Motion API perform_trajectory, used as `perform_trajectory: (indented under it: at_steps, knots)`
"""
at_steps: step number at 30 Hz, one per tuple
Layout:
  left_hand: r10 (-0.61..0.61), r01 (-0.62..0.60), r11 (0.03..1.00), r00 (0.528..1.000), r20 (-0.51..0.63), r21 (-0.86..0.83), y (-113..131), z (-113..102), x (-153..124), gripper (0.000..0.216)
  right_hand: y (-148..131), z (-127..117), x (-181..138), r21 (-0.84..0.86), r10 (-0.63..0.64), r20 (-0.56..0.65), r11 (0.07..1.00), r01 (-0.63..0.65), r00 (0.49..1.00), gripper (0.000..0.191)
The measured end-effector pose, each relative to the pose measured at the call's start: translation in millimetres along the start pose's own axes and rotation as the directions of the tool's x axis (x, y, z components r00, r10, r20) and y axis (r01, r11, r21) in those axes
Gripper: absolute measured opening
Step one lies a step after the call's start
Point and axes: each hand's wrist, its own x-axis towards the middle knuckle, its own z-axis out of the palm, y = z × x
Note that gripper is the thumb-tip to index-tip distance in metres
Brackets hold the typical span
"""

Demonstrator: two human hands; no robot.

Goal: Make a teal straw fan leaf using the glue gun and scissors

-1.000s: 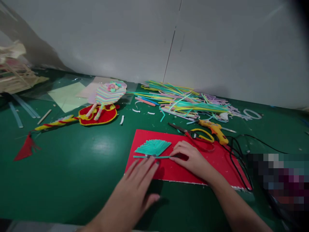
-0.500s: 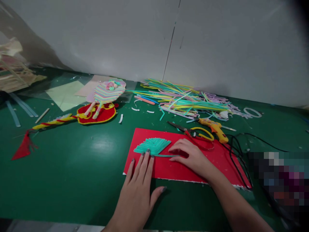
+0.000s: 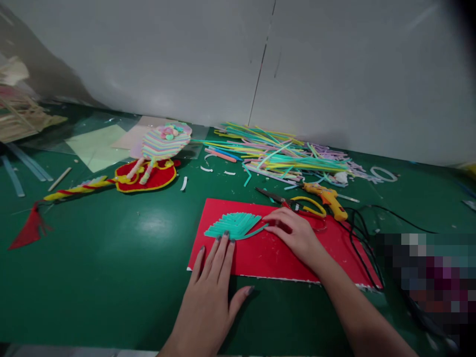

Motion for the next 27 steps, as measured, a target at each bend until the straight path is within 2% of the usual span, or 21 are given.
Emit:
perform_trajectory:
  at_steps: [6,22,27]
  knots:
    - [0.011,-0.011,1.0,1.0,-0.003,0.009,-0.4,0.1,0.4,0.074,1.6,6.5,2.8,-0.011,0.074,-0.108,0.997,-0.076,0.991,0.013]
    - [0.021,-0.02,0.997,1.0,-0.009,0.071,1.5,-2.2,1.4,0.07,1.1,19.2,5.2,0.129,0.109,-0.138,0.987,-0.091,0.984,0.01]
    - [0.018,-0.016,0.997,1.0,-0.014,0.076,2.1,-2.6,1.3,0.067,-0.4,18.6,6.9,0.123,0.116,-0.137,0.987,-0.099,0.984,0.008]
